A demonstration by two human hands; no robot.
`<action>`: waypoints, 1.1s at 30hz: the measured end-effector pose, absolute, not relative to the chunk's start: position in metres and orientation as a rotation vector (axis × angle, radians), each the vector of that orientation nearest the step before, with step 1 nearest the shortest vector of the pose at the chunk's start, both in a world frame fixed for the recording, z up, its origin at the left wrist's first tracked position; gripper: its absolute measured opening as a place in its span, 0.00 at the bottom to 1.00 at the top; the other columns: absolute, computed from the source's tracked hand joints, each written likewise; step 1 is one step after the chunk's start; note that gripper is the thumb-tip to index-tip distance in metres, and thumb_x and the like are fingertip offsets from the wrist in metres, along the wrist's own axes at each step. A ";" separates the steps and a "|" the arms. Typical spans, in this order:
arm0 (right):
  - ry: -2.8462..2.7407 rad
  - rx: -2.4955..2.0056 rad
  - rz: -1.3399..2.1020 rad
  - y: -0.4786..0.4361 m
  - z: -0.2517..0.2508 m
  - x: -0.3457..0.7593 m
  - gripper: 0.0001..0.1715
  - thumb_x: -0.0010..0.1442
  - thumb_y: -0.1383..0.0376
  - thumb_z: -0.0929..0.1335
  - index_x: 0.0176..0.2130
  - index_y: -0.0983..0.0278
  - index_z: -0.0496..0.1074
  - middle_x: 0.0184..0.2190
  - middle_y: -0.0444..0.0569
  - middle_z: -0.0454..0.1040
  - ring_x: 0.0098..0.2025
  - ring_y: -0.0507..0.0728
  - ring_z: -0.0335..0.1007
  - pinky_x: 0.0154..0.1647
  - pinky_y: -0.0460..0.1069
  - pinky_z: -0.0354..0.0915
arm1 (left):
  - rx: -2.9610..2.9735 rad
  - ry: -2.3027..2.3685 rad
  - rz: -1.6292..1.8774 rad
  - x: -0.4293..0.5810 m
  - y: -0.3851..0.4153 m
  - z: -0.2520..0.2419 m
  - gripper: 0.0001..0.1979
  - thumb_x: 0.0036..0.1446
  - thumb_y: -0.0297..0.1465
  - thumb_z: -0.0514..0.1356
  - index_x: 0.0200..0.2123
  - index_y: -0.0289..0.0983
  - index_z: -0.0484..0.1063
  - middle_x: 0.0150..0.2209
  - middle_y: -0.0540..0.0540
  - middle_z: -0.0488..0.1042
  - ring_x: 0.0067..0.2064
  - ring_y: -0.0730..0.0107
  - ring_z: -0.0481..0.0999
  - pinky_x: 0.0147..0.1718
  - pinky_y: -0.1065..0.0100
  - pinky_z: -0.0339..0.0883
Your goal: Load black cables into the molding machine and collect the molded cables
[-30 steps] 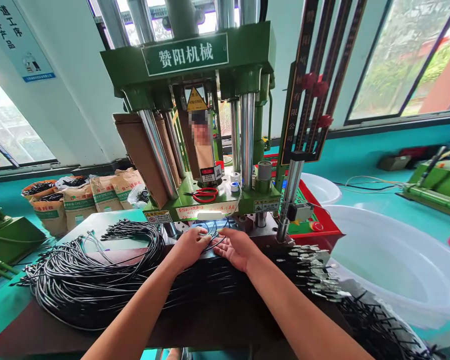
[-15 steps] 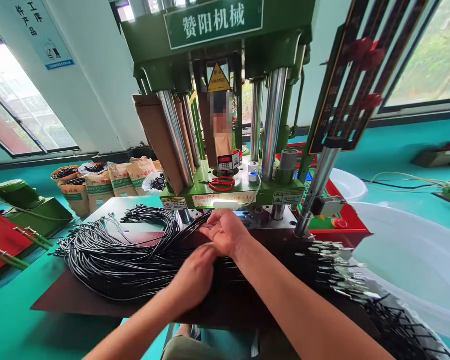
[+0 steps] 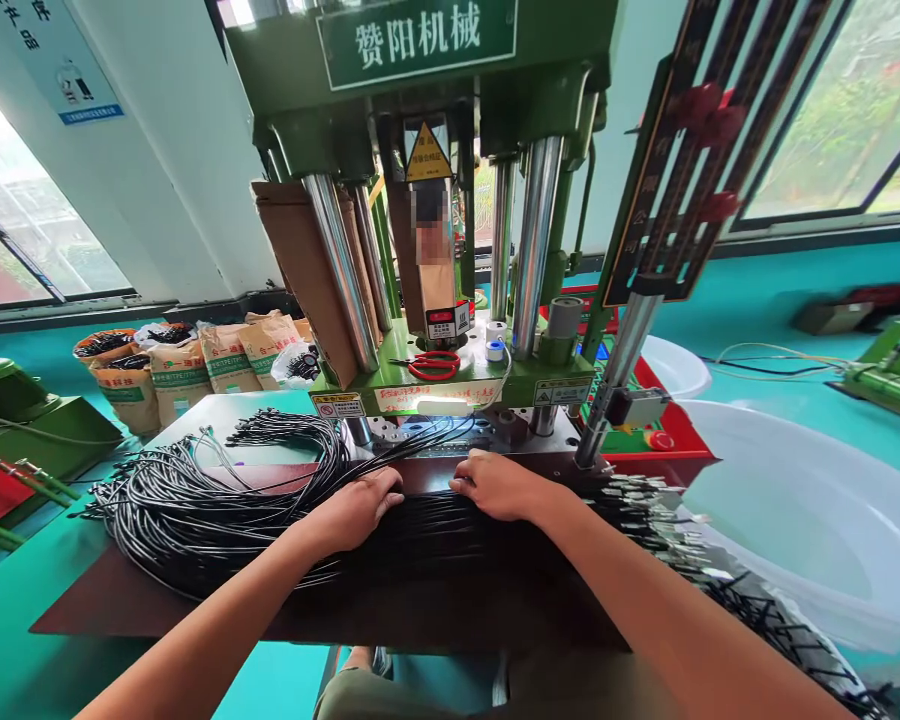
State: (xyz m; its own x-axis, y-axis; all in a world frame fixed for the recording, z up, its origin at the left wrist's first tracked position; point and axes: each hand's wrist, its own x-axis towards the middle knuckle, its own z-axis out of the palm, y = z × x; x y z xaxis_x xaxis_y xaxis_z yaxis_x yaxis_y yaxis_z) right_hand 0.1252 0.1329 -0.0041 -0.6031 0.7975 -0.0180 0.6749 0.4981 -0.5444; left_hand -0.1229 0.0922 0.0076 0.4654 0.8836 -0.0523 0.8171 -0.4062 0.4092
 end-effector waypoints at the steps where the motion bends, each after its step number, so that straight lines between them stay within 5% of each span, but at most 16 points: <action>1: -2.515 -1.254 0.748 0.136 -0.006 0.125 0.18 0.63 0.57 0.62 0.39 0.64 0.77 0.37 0.56 0.75 0.39 0.61 0.70 0.43 0.52 0.61 | 2.339 1.416 0.242 -0.123 0.095 0.008 0.08 0.61 0.32 0.52 0.40 0.38 0.68 0.39 0.44 0.73 0.42 0.62 0.72 0.42 0.64 0.64; 6: -2.532 -1.239 0.777 0.146 -0.012 0.122 0.19 0.63 0.58 0.61 0.37 0.64 0.77 0.32 0.52 0.77 0.33 0.58 0.70 0.34 0.49 0.60 | 2.316 1.405 0.283 -0.127 0.104 0.007 0.05 0.57 0.32 0.55 0.34 0.38 0.69 0.36 0.47 0.72 0.40 0.65 0.71 0.40 0.67 0.63; 11: -2.520 -1.220 0.761 0.145 -0.010 0.118 0.21 0.63 0.56 0.61 0.35 0.64 0.79 0.30 0.51 0.77 0.33 0.58 0.69 0.34 0.49 0.60 | 2.282 1.474 0.384 -0.127 0.107 0.005 0.07 0.59 0.33 0.53 0.34 0.37 0.69 0.35 0.46 0.71 0.38 0.65 0.70 0.39 0.66 0.63; 19: -2.483 -1.216 0.726 0.144 -0.008 0.111 0.13 0.58 0.61 0.67 0.35 0.64 0.79 0.32 0.51 0.76 0.34 0.57 0.69 0.36 0.48 0.60 | 2.302 1.397 0.391 -0.127 0.105 0.006 0.07 0.56 0.31 0.58 0.36 0.37 0.73 0.38 0.45 0.75 0.42 0.63 0.72 0.43 0.66 0.63; 28: -2.425 -1.257 0.694 0.142 -0.005 0.104 0.16 0.59 0.60 0.66 0.41 0.66 0.78 0.35 0.53 0.75 0.37 0.57 0.70 0.38 0.49 0.62 | 2.269 1.477 0.422 -0.123 0.104 0.003 0.06 0.59 0.31 0.52 0.34 0.37 0.68 0.33 0.47 0.73 0.35 0.66 0.71 0.36 0.67 0.61; 33: -2.456 -1.220 0.697 0.140 -0.002 0.098 0.15 0.56 0.57 0.69 0.36 0.65 0.78 0.32 0.50 0.75 0.34 0.56 0.69 0.33 0.47 0.60 | 2.237 1.569 0.481 -0.122 0.103 0.002 0.11 0.63 0.31 0.46 0.37 0.36 0.66 0.30 0.46 0.72 0.33 0.65 0.70 0.35 0.66 0.60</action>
